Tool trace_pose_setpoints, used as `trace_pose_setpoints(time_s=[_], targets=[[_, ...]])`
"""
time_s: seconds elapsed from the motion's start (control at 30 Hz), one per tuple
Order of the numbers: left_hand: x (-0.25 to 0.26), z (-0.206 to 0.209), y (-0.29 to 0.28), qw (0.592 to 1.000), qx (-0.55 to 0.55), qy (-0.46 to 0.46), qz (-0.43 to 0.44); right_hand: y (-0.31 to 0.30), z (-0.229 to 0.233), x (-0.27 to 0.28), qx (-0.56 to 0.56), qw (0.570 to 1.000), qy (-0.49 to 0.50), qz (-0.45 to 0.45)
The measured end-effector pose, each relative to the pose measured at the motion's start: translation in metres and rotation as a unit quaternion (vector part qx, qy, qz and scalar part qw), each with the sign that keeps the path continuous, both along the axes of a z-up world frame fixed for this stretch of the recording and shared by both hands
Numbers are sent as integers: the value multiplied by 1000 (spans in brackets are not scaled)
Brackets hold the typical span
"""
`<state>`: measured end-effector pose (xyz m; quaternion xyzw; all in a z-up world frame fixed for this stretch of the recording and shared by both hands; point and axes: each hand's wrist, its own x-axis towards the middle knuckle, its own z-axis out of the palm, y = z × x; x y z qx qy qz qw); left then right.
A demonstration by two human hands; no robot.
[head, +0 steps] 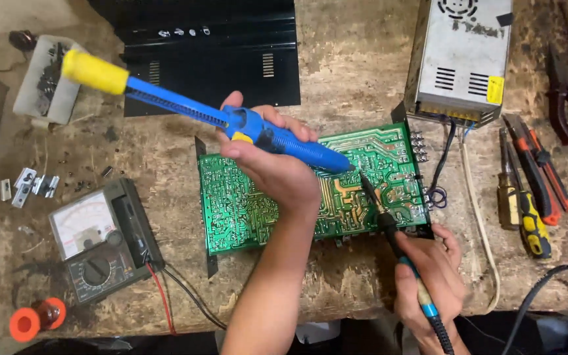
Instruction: The person uses multimeter probes to test points on a green circuit board. They then use a soldering iron and a hot air gun to work on the board's components.
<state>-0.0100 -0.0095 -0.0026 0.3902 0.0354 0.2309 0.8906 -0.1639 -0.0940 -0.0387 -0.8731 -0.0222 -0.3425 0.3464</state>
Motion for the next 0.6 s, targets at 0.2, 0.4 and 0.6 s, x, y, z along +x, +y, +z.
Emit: trace_pose_setpoints(time_s=[0.2,0.4,0.6], targets=[[-1,0,-1,1000,5,-3,19,3,-5,1,22,999,-7,-22],[-4,0,-4,1000,8,-10,8,3,-1,3,12,1000,0,-22],[-3,-3,-6,1000,12,-8,14,3,6,2,11,1000,21,-5]])
